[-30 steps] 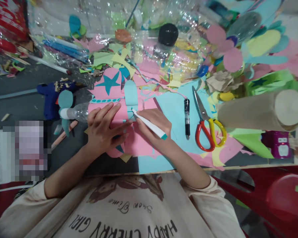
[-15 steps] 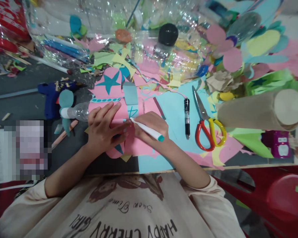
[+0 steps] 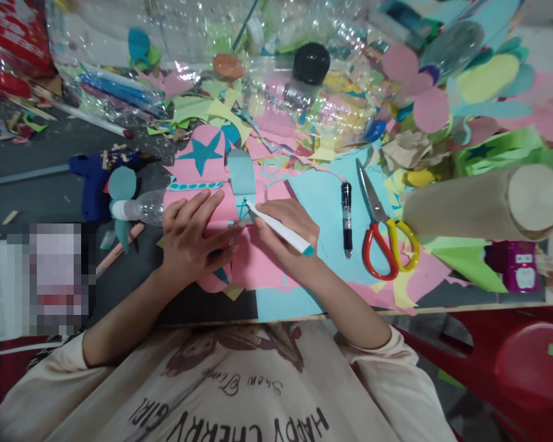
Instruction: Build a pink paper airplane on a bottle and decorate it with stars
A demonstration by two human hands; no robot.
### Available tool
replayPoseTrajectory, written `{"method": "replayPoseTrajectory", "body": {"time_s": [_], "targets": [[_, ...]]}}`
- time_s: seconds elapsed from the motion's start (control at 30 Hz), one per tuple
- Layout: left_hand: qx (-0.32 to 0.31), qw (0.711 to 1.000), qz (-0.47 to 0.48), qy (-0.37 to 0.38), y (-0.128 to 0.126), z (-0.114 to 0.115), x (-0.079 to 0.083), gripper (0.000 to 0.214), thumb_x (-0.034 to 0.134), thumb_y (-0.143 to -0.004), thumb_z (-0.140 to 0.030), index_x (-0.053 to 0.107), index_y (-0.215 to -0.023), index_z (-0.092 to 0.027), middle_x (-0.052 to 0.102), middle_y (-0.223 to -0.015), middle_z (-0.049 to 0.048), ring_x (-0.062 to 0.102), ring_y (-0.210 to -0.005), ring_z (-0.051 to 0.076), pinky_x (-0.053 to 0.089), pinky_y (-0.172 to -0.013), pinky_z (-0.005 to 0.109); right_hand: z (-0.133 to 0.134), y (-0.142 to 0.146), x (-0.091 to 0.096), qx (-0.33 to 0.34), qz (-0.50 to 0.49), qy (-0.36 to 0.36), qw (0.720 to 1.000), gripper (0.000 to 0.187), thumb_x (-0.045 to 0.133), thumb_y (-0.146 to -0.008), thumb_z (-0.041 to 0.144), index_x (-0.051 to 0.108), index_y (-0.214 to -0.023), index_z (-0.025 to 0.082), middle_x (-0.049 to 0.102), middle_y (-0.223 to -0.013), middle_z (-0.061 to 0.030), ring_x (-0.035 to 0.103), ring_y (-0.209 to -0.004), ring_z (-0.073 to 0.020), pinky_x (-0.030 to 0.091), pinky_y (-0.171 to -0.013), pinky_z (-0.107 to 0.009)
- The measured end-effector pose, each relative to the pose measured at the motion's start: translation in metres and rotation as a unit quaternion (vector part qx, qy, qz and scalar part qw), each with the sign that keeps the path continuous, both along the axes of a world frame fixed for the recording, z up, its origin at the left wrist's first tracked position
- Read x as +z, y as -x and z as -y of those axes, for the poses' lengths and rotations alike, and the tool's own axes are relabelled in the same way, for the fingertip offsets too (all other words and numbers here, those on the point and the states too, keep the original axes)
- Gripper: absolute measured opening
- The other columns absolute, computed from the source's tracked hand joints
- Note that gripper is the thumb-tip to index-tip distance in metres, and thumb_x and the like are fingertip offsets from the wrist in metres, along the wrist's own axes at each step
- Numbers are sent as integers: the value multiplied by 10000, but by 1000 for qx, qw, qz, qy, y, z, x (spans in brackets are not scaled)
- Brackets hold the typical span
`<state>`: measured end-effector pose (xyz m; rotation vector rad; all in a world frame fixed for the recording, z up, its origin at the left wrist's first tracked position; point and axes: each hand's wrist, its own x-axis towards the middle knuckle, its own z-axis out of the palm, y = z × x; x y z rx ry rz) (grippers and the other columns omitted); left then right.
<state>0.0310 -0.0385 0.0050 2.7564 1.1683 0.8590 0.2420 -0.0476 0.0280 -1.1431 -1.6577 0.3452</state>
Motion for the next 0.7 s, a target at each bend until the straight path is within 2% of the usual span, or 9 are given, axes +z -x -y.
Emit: {"method": "replayPoseTrajectory", "body": {"time_s": [0.17,0.53,0.7], "targets": [[8,999,-22,-24,0,0,0,478,596,-950,-463,527,-1422,-428,570,-1486,61,511,-1395,268,372,-1118,461,-1,1,-4,-10,8,6,1000,126,615,-944,205,700,-1014,267,790,-904,-41,756,-831,-212,631,-726,-411],[-3,999,13,-37,-4,-1,4,457,596,-960,-395,550,-1415,-377,545,-1506,71,516,-1386,268,358,-1131,438,-3,0,5,-5,50,-33,998,74,609,-923,158,645,-905,219,738,-742,0,709,-680,-146,589,-644,-298],[0,999,-2,-37,-3,-1,3,486,581,-964,-434,517,-1444,-393,565,-1487,68,521,-1379,275,364,-1121,446,-3,0,3,-6,58,-52,997,133,598,-904,149,603,-802,234,679,-658,22,652,-592,-136,544,-585,-289]]}}
